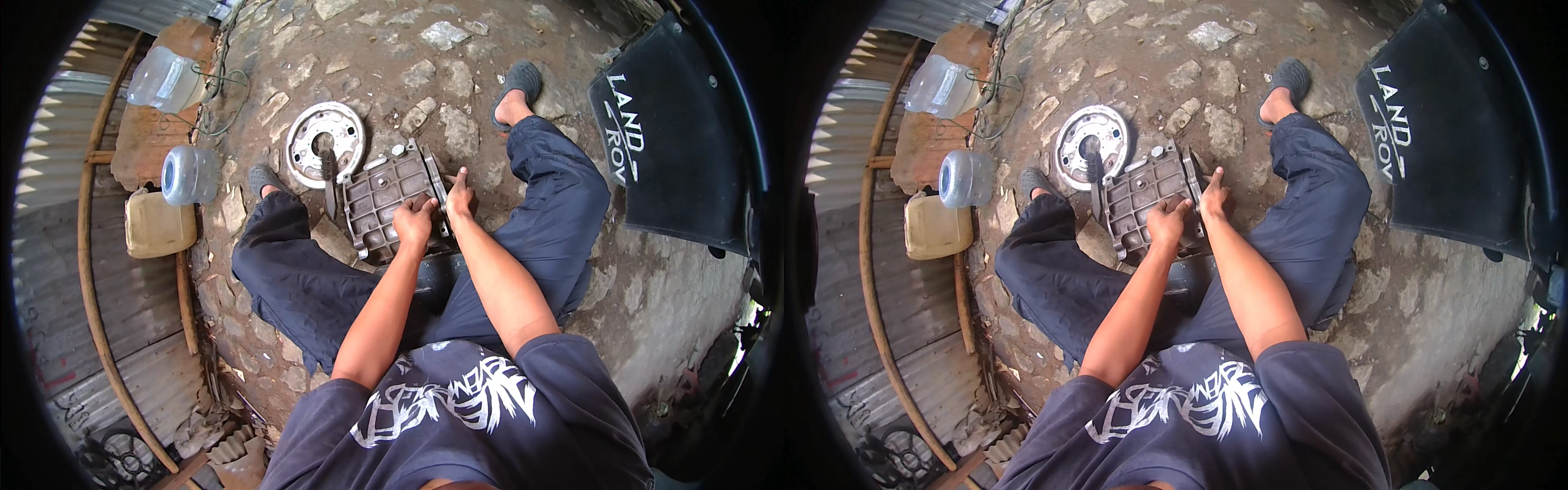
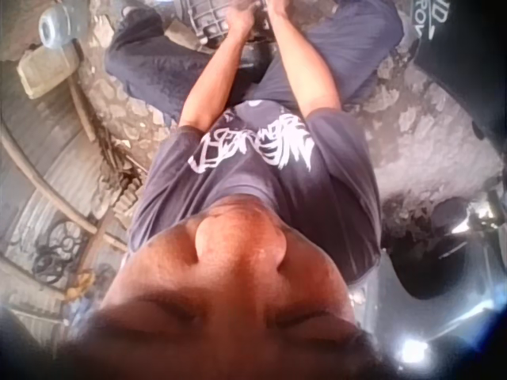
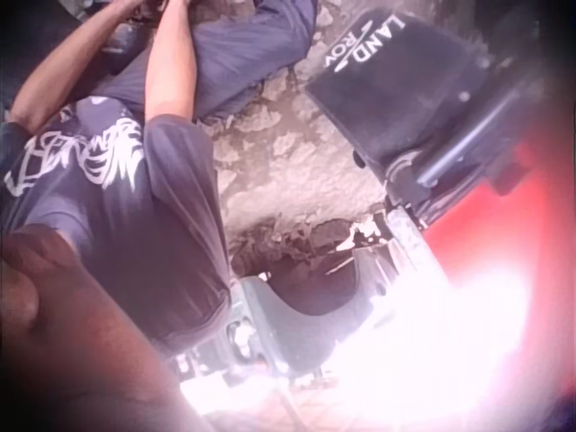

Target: The person sits on the ground and repeatedly places small metal pieces into the grid-like cavities of a mechanical housing. They pick up pieces from the ground and insert them one by one into the housing, occasionally adjusting their position.

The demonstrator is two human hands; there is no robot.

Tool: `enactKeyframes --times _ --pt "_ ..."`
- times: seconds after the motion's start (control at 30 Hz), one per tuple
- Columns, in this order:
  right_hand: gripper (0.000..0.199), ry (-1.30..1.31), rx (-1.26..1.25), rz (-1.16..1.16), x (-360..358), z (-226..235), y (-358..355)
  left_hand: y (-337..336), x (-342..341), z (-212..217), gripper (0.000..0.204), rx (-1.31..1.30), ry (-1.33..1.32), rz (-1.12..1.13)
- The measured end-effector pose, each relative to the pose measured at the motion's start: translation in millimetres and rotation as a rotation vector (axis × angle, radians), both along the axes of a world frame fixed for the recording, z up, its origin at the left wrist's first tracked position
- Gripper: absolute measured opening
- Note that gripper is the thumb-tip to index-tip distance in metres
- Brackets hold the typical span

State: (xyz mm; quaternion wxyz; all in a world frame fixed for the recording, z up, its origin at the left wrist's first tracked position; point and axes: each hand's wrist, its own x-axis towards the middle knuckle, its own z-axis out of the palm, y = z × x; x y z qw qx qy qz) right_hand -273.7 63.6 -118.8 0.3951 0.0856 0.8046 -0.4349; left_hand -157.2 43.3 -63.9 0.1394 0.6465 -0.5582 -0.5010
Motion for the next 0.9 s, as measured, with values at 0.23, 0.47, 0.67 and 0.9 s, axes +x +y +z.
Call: enactKeyframes --times 0.23,0.47,0.67,0.9 --pt "0.095 0.010 0.058 0.027 -3.5 -12.8 2.5 30.5 29.3 9.9 0.034 0.035 0.171 0.021" --pt "0.078 -0.001 0.156 0.044 -9.8 -29.6 3.7 22.4 7.9 25.2 0.036 -0.136 0.064 -0.146" --pt "0.071 -0.063 0.127 0.060 -5.4 -11.0 3.6 14.0 5.4 22.5 0.030 -0.018 0.035 -0.093" --pt "0.071 -0.026 0.094 0.063 -0.3 9.2 2.6 9.4 4.6 18.2 0.017 0.056 0.182 0.065"
